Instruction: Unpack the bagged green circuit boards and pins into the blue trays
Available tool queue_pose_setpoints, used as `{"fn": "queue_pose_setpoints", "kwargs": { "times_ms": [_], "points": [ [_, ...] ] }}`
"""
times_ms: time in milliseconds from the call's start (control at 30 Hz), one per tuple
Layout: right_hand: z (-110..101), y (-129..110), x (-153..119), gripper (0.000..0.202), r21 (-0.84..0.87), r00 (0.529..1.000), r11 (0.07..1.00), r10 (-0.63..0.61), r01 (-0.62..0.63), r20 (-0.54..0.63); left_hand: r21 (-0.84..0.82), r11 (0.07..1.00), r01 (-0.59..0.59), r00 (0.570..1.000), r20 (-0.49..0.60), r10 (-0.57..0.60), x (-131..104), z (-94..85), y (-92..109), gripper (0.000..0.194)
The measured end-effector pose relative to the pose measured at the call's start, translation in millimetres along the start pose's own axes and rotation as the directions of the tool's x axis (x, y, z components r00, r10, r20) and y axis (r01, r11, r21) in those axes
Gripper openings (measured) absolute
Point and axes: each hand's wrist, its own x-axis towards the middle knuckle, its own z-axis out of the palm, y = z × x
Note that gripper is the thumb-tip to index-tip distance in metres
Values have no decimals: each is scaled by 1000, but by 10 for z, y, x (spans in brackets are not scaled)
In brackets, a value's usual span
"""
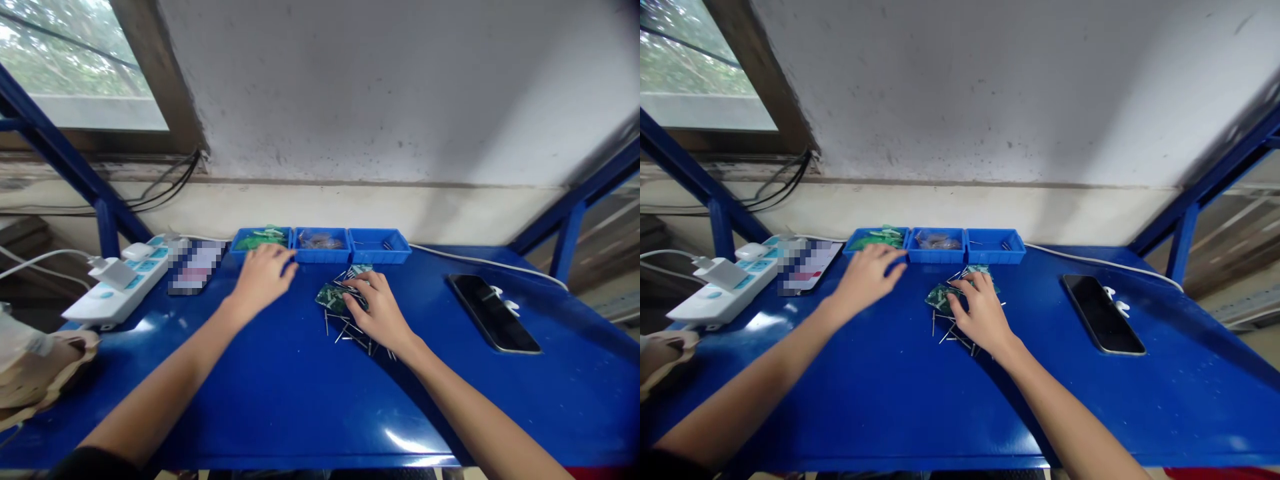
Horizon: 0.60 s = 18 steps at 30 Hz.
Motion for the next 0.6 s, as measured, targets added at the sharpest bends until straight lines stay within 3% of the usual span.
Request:
{"fn": "queue_pose_setpoints", "kwargs": {
  "times_ms": [100,167,300,367,433,500,600],
  "points": [
    [21,38,2,26,-14,1000,1000,4,-4,21,-134,991,-8,996,86,20,-235,162,452,40],
    [42,49,-3,26,-22,999,1000,2,-1,43,-172,984,41,994,109,-23,-291,295,604,37],
    [73,19,-13,27,-14,997,1000,-2,3,73,-367,909,199,976,160,-149,-259,414,577,19],
    [73,-32,-11,28,21,996,999,29,-31,78,-538,800,265,964,168,-207,-260,378,510,13],
    [66,-106,-3,31,122,988,984,115,-127,105,-682,693,232,969,101,-226,-298,303,477,6],
    [63,-186,7,37,318,953,902,250,-293,170,-752,650,110,982,-19,-188,-357,219,495,4],
    [95,-271,15,41,619,864,608,418,-497,283,-736,669,-97,985,-168,-41,-437,127,576,15]
  ]
}}
